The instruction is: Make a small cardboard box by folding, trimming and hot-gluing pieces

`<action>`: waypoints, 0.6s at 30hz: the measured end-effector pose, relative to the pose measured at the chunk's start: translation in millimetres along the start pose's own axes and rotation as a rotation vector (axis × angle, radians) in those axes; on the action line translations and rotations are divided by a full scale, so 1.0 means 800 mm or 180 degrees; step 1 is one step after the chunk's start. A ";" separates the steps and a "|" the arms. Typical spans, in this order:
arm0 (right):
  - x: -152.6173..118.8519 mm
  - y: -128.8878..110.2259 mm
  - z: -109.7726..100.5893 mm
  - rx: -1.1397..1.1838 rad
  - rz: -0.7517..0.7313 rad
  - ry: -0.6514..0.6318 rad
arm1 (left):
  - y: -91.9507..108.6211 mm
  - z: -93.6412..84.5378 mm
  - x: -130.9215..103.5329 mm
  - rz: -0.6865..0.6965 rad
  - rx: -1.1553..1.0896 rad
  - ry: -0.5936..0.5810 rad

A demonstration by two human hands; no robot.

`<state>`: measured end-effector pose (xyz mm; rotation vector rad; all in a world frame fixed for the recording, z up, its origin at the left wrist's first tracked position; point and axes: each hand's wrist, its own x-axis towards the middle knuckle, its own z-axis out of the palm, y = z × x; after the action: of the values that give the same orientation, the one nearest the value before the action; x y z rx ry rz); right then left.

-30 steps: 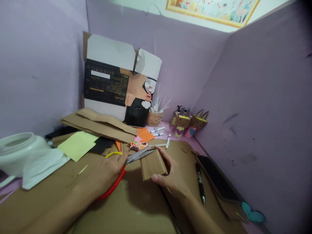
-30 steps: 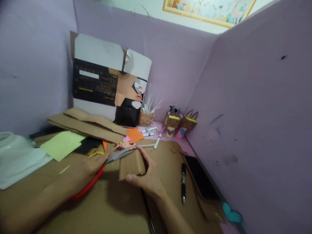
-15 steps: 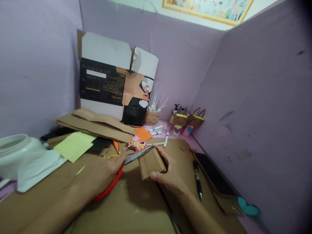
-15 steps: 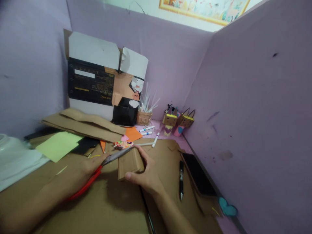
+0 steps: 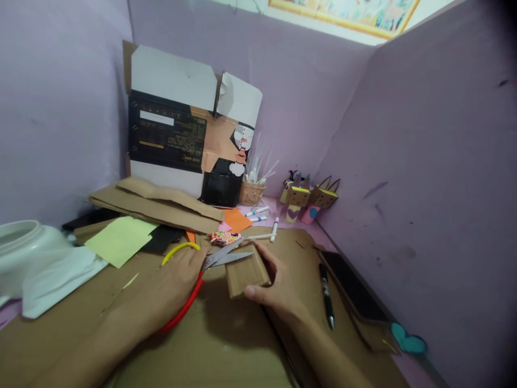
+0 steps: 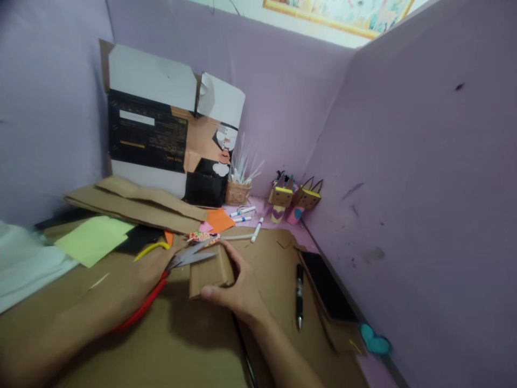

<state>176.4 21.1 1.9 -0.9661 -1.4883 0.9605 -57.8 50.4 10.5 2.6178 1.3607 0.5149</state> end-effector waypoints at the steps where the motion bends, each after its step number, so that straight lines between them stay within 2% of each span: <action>1: 0.001 0.000 -0.002 0.0042 -0.0013 0.0030 | 0.000 -0.002 0.000 -0.0034 0.0039 0.0025; 8: 0.000 -0.005 0.007 -0.0373 -0.0128 -0.0104 | 0.024 -0.019 0.001 -0.0438 0.0224 -0.0386; 11: -0.003 -0.004 0.010 -0.0506 -0.0097 -0.0058 | 0.031 -0.020 0.002 -0.0520 0.0348 -0.0526; 18: -0.004 0.000 0.011 -0.0592 -0.0023 0.0020 | 0.023 -0.011 0.000 -0.0478 0.0421 -0.0557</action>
<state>168.2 17.6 0.2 -1.0945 -1.5955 0.8233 -46.8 39.3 24.3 2.5613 1.5648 0.1761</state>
